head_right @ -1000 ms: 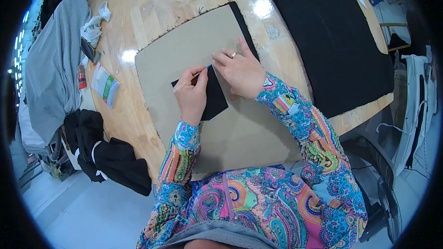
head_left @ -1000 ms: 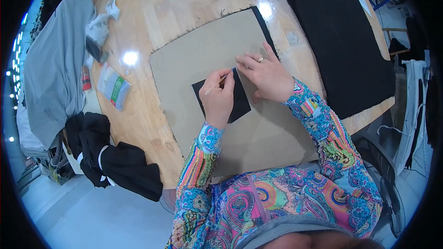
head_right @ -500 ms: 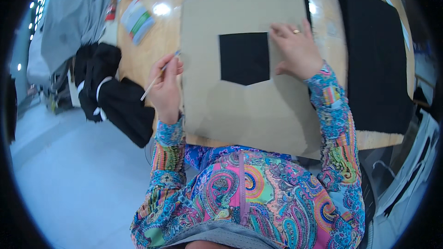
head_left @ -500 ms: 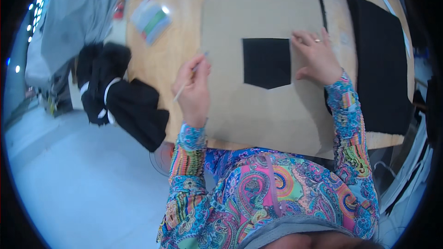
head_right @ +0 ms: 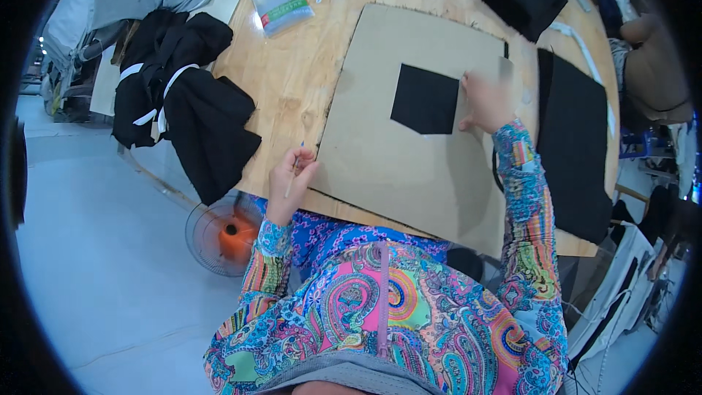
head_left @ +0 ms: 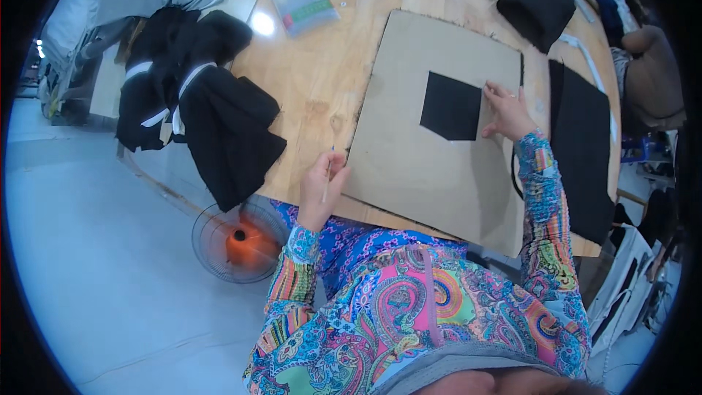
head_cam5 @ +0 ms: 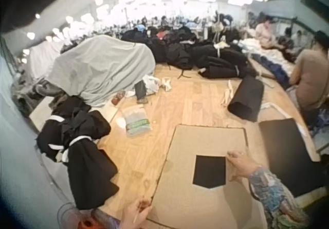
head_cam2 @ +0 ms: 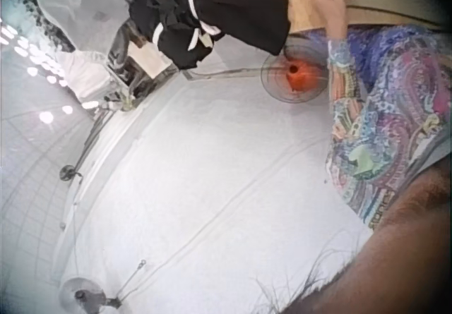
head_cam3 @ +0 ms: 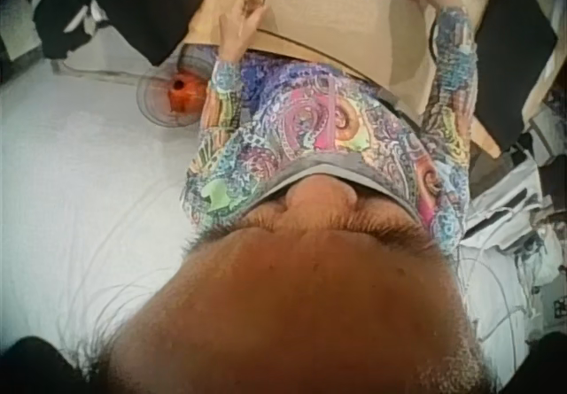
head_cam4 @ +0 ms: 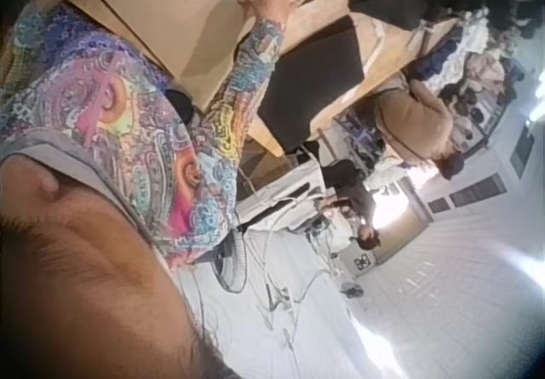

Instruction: The person uses a cardboard template with a cutout to mark a black fabric piece on a wooden table. They repeatedly place the template on the fabric, trace the cutout shape with a white marking tool, and then move the template to a new position to repeat the process.

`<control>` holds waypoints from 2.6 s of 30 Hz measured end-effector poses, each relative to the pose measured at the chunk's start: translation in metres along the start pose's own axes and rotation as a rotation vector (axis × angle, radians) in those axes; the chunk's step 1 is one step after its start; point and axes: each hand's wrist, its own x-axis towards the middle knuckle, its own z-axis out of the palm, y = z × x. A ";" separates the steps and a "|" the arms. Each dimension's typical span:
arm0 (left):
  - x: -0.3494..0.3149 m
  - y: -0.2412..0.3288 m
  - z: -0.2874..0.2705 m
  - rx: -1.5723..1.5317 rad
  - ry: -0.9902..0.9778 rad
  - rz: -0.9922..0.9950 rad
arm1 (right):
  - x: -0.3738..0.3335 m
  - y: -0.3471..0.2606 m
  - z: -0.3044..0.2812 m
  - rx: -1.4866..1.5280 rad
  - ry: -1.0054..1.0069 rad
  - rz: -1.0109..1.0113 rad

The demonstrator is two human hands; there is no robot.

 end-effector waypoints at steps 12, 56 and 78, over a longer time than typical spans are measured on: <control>0.006 0.004 0.005 -0.003 0.053 0.095 | -0.004 0.038 0.034 0.334 0.287 -0.060; 0.035 0.044 -0.070 -0.388 0.273 0.268 | -0.029 0.049 0.040 1.093 0.697 0.307; 0.027 0.006 -0.093 0.496 0.484 0.771 | -0.185 -0.114 0.088 0.598 0.277 -0.292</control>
